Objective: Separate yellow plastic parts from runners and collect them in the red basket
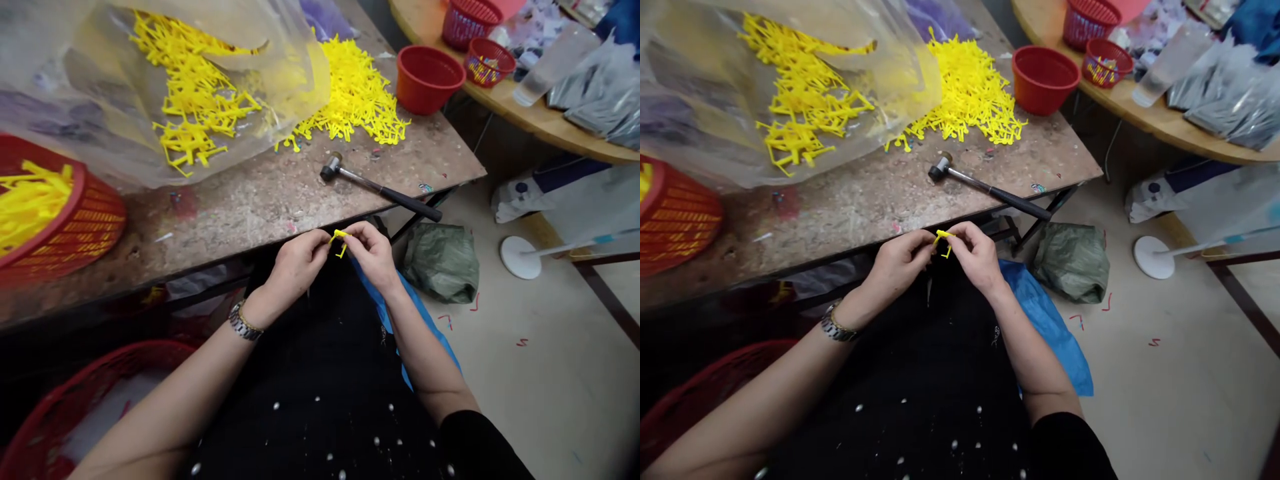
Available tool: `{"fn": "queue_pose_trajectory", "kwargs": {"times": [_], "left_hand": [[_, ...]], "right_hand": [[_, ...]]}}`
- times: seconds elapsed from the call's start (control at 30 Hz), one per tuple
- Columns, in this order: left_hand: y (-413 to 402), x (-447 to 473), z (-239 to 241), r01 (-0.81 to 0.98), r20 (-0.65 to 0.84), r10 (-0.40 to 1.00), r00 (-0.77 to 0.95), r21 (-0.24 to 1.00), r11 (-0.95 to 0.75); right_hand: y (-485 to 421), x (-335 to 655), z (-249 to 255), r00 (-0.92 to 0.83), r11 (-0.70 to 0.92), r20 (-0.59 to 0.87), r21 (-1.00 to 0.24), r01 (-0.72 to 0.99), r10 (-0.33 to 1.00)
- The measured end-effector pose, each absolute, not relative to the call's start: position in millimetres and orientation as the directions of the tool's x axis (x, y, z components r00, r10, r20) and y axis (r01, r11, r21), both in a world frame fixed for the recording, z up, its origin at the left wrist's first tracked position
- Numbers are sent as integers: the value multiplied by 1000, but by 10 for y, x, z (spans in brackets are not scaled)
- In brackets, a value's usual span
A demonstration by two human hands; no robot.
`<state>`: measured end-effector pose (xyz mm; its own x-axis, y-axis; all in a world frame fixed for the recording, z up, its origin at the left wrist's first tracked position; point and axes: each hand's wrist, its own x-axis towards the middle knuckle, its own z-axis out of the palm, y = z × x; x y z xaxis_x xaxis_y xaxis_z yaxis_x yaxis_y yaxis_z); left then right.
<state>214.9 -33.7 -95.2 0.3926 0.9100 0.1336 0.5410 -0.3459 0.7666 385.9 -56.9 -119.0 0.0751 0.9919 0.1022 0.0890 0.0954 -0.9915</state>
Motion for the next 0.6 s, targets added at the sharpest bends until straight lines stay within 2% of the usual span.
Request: {"fn": "queue_pose_trajectory", "kwargs": {"times": [0.17,0.4,0.6], "left_hand": [[-360,2149,-937,503,79,921,381,818,-278],[-393,2180,-939,312,-129,914,384,950,3],[-398,2209,-952,171,-219,884,414,972,161]], "right_hand": [[-565,3838,-1194,113,118,123,-992,45,986],[-578,3832,-1185,122,116,122,-992,53,985],[-602,3824,-1178,98,98,103,-993,63,990]]}}
